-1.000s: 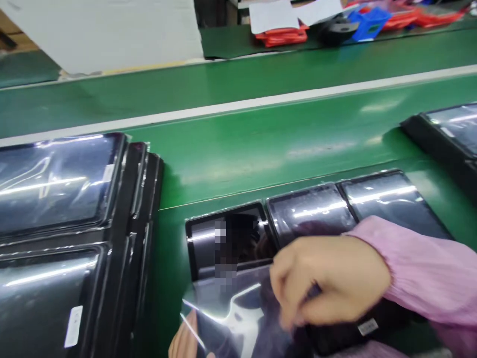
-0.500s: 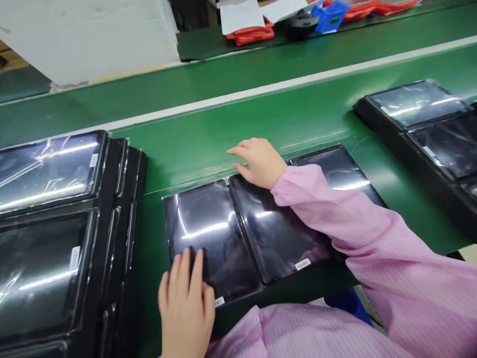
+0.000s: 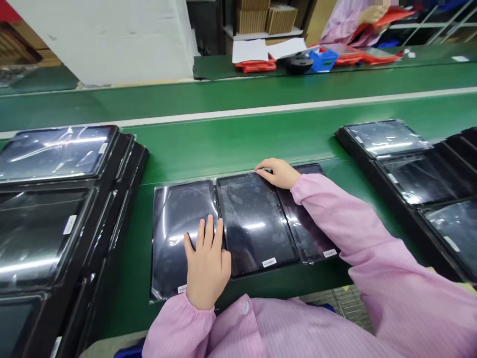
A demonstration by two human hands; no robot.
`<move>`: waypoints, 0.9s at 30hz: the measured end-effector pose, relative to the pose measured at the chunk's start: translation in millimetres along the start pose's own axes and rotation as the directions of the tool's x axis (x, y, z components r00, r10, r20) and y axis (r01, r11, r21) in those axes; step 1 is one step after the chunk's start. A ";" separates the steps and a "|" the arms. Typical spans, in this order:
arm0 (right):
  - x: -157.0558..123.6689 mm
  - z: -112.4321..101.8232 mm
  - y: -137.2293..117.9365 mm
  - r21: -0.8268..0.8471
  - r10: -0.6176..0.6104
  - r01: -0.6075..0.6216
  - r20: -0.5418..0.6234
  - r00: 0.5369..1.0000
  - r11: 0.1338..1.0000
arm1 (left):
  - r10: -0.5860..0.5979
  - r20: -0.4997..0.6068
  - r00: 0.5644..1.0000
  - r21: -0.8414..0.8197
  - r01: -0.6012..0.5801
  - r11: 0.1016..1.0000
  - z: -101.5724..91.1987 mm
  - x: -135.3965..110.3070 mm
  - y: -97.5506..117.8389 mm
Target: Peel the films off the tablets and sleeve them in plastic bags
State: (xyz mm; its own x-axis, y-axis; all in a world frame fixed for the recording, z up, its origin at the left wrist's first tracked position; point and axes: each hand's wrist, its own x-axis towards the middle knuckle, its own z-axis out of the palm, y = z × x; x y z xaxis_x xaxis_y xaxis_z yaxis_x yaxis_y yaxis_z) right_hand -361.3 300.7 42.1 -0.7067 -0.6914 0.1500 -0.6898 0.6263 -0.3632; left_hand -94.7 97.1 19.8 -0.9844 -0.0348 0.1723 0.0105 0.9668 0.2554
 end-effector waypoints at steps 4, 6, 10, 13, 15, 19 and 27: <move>-1.7 0.0 -1.6 0.085 -0.058 0.064 -0.070 0.996 0.994 | -0.046 -0.001 0.999 -0.144 0.045 0.989 -2.0 -2.7 -7.8; -4.9 -6.5 -1.0 0.183 -0.077 0.089 -0.075 0.994 0.979 | -0.080 0.000 0.997 -0.196 0.078 0.978 -3.2 -2.3 -10.0; -11.8 -18.6 5.7 0.458 0.009 -0.013 0.011 1.000 0.889 | -0.061 0.031 0.998 -0.179 0.065 0.982 -4.1 -0.5 -11.5; -14.3 -22.2 13.7 0.654 0.087 -0.137 0.108 0.990 0.744 | -0.051 0.037 0.998 -0.173 0.057 0.983 -3.5 -0.2 -12.0; -14.4 -22.8 16.7 0.724 0.122 -0.184 0.137 0.983 0.665 | -0.069 0.015 0.997 -0.210 0.071 0.975 -3.0 -0.4 -12.2; -12.7 -24.1 12.6 0.780 0.179 -0.213 0.131 0.975 0.589 | -0.107 -0.019 0.994 -0.306 0.096 0.947 -2.8 -1.4 -12.4; -11.4 -22.4 5.4 0.790 0.282 -0.269 0.127 0.951 0.552 | -0.234 -0.072 0.970 -0.651 0.132 0.747 -3.1 -8.9 -17.1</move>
State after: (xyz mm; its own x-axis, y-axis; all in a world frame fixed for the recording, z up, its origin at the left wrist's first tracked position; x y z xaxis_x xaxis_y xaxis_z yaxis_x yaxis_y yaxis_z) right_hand -360.4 320.1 59.0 -0.8465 -0.5269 -0.0765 -0.0664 0.2471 -0.9667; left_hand -85.6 80.1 16.9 -0.9445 -0.2778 0.1756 -0.0077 0.5529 0.8332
